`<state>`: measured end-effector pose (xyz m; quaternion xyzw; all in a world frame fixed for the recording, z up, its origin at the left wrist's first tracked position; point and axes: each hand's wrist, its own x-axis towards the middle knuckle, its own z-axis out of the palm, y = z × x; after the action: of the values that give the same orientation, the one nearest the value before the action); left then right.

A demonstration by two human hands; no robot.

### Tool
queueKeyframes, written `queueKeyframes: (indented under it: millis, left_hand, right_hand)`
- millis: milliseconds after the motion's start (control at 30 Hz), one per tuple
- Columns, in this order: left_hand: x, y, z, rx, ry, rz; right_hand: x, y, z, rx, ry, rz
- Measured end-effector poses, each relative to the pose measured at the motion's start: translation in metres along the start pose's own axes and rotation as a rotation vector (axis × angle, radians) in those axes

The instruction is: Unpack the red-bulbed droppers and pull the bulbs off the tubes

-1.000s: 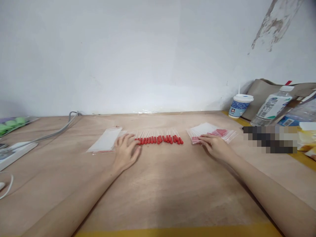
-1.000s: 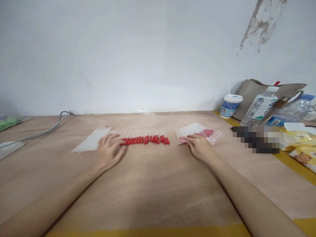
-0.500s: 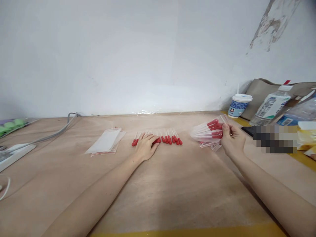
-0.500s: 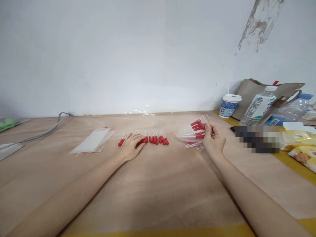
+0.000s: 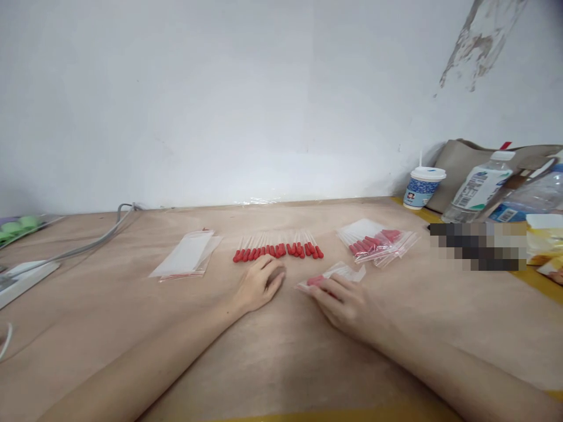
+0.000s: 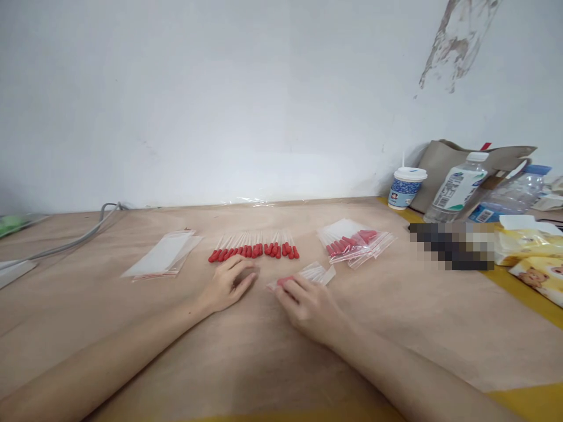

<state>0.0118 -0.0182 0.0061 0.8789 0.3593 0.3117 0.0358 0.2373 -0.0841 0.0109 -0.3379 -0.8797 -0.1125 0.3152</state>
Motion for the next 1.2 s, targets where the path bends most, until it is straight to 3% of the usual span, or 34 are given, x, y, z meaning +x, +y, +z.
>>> queueKeyframes:
  millis: [100, 200, 333, 467, 600, 700, 800, 967, 1067, 1200]
  left_hand:
    - [-0.017, 0.01, -0.009, -0.083, -0.059, -0.062]
    - [-0.027, 0.018, -0.019, -0.164, -0.104, -0.109]
    - [-0.025, 0.017, -0.022, -0.238, -0.111, -0.239]
    - [-0.017, 0.013, -0.014, -0.413, -0.141, -0.473]
    - [-0.015, 0.015, -0.004, -0.55, -0.215, -0.495]
    - [-0.016, 0.016, -0.001, -0.63, -0.225, -0.504]
    - [-0.016, 0.013, -0.002, -0.747, -0.219, -0.553]
    - [-0.016, 0.014, -0.003, -0.816, -0.219, -0.562]
    - [-0.016, 0.018, -0.004, -0.807, -0.216, -0.562]
    - [-0.017, 0.019, -0.003, -0.817, -0.225, -0.547]
  right_hand:
    - [0.007, -0.021, 0.007, 0.212, 0.017, 0.07]
    - [0.01, -0.019, 0.006, 0.377, 0.04, 0.056]
    - [0.008, 0.005, 0.005, 0.268, 0.03, 0.182]
    - [0.003, 0.02, 0.001, 0.269, -0.248, 0.256]
    - [0.0, 0.023, -0.012, 0.289, -0.573, 0.173]
    - [-0.001, 0.025, -0.016, 0.31, -0.667, 0.105]
    - [-0.001, 0.025, -0.014, 0.314, -0.606, 0.112]
    - [0.01, 0.016, 0.005, 0.297, -0.234, 0.22]
    - [0.024, 0.011, 0.02, 0.281, -0.084, 0.12]
    - [0.046, 0.01, 0.034, 0.231, -0.051, -0.042]
